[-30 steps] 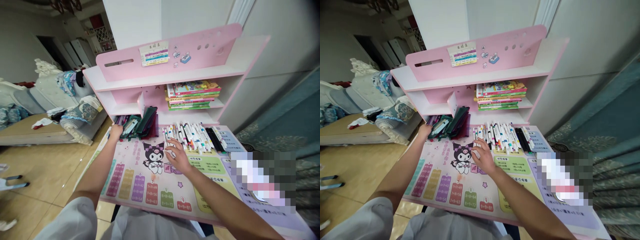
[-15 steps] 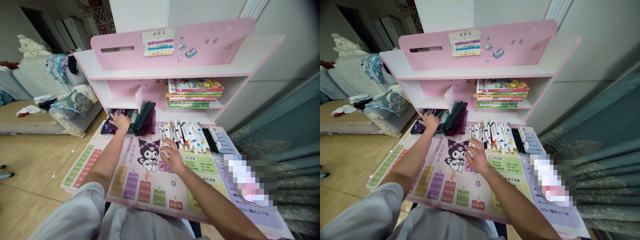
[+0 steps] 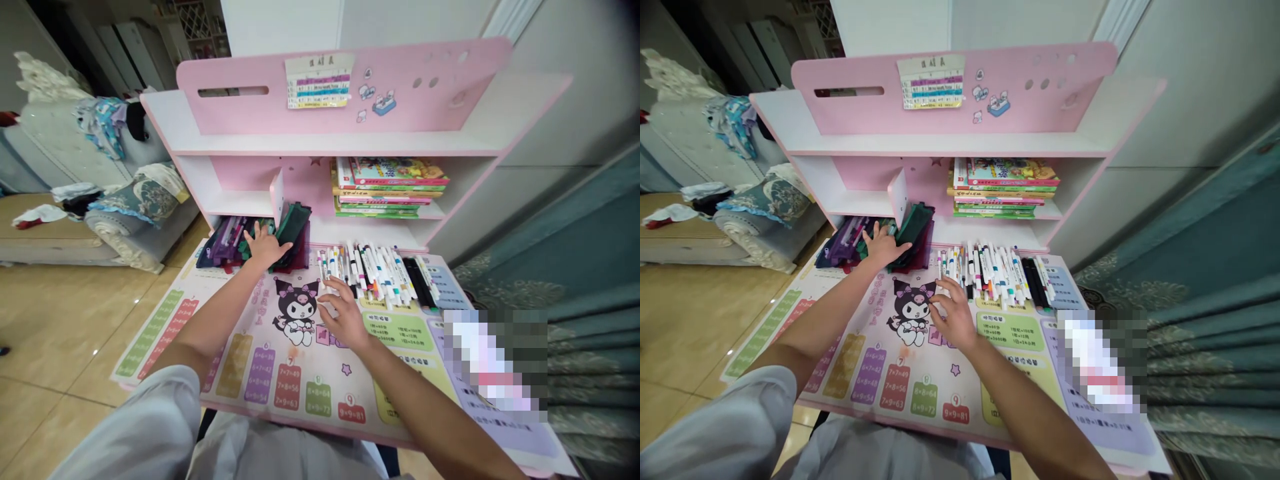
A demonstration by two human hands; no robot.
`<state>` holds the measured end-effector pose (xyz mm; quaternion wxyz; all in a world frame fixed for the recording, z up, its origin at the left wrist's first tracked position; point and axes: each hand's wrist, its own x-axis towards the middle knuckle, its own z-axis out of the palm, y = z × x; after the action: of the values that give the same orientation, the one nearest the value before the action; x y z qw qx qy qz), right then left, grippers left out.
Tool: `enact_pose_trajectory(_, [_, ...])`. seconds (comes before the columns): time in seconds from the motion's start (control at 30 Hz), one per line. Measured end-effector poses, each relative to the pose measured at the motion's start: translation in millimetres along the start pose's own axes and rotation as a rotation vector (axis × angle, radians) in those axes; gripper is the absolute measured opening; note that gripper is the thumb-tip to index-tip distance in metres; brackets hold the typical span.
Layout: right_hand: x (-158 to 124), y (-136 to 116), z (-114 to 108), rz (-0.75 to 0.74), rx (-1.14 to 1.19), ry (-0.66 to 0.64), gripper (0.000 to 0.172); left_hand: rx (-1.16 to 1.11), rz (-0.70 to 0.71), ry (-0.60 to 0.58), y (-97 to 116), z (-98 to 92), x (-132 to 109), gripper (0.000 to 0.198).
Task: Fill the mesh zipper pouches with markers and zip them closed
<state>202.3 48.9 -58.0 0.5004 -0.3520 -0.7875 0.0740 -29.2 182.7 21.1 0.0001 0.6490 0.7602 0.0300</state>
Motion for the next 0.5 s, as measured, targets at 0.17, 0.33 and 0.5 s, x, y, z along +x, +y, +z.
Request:
enact_pose_trajectory(0.17, [1.3, 0.2, -1.0, -0.011, -0.009, 0.012, 0.008, -0.058, -0.047, 0.086, -0.5, 5.6, 2.6, 0.054])
enact_pose_trajectory(0.33, [1.2, 0.7, -0.7, -0.011, -0.014, -0.015, 0.008, -0.200, -0.110, 0.135, -1.1, 4.7, 4.4, 0.026])
enact_pose_trajectory(0.5, [1.3, 0.4, -1.5, 0.018, -0.011, -0.026, 0.007, -0.313, -0.132, 0.112, -4.0, -4.8, 5.6, 0.021])
